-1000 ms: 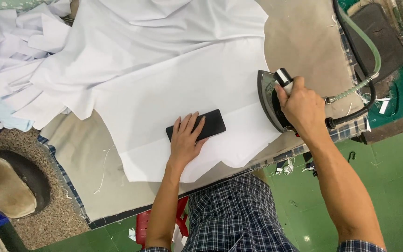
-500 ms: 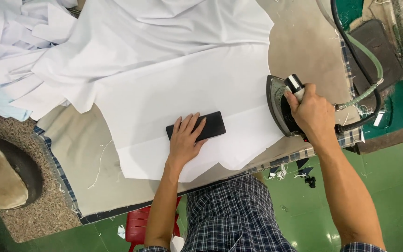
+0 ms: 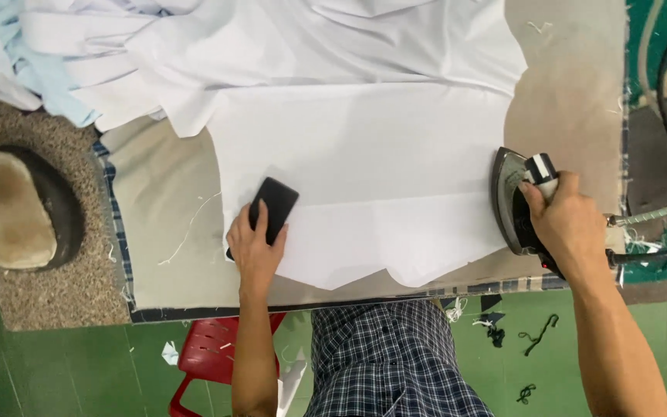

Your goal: The person irons a white shirt on a work table using a steam iron and a black pressing block. They smooth the fabric, press the seams and body of the shirt, and reposition the garment to iron different sections.

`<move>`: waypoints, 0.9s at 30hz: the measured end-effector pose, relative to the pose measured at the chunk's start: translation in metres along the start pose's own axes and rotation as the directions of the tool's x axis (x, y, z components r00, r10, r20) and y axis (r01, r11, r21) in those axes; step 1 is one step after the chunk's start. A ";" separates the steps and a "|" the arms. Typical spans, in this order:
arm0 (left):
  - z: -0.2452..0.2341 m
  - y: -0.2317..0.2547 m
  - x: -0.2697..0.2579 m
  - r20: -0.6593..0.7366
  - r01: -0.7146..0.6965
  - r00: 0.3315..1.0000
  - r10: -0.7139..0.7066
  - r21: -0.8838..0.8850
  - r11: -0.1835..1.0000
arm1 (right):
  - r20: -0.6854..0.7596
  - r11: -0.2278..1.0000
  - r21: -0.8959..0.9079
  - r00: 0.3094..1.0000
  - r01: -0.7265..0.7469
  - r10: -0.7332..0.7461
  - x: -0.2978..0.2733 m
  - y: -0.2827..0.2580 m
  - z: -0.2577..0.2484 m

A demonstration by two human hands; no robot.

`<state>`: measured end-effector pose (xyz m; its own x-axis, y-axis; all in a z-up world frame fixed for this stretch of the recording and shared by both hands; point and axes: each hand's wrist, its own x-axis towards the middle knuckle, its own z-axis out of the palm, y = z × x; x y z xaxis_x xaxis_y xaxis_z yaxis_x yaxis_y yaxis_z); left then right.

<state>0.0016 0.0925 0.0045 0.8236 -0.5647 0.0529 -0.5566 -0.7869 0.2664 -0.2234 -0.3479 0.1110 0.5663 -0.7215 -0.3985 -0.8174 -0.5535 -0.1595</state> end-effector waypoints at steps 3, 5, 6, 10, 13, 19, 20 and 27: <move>0.004 -0.032 -0.022 -0.167 0.172 0.972 -0.163 0.039 0.984 | 0.017 0.976 -0.138 0.986 0.168 -0.167 -0.005 -0.041 0.005; 0.005 -0.041 -0.034 -0.234 0.237 0.947 -0.220 0.046 0.970 | 0.012 0.917 -0.243 0.946 0.318 -0.324 -0.008 -0.075 0.016; 0.004 -0.042 -0.038 -0.271 0.268 0.932 -0.242 0.065 0.961 | 0.010 0.888 -0.254 0.919 0.382 -0.393 -0.012 -0.098 0.021; -0.001 -0.031 -0.051 -0.346 0.363 0.884 -0.314 0.084 0.928 | 0.208 0.745 -0.223 0.778 0.628 -0.593 -0.026 -0.191 0.041; 0.008 -0.030 -0.065 -0.386 0.412 0.855 -0.347 0.098 0.906 | 0.334 0.602 -0.168 0.620 0.781 -0.710 -0.034 -0.257 0.056; 0.001 -0.019 -0.072 -0.419 0.433 0.831 -0.366 0.074 0.898 | 0.277 0.306 -0.202 0.354 0.930 -0.893 -0.025 -0.334 0.092; 0.000 -0.019 -0.072 -0.416 0.454 0.823 -0.387 0.071 0.888 | 0.294 0.288 -0.198 0.337 0.937 -0.894 -0.017 -0.338 0.092; -0.009 -0.007 -0.053 -0.319 0.343 0.890 -0.326 -0.002 0.939 | 0.368 0.227 -0.235 0.302 0.945 -0.879 0.033 -0.321 0.076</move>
<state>-0.0368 0.1305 0.0087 0.9490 -0.1668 0.2674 -0.2399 -0.9325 0.2699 0.0498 -0.1620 0.0802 0.8510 0.4216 -0.3131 0.3748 -0.9052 -0.2003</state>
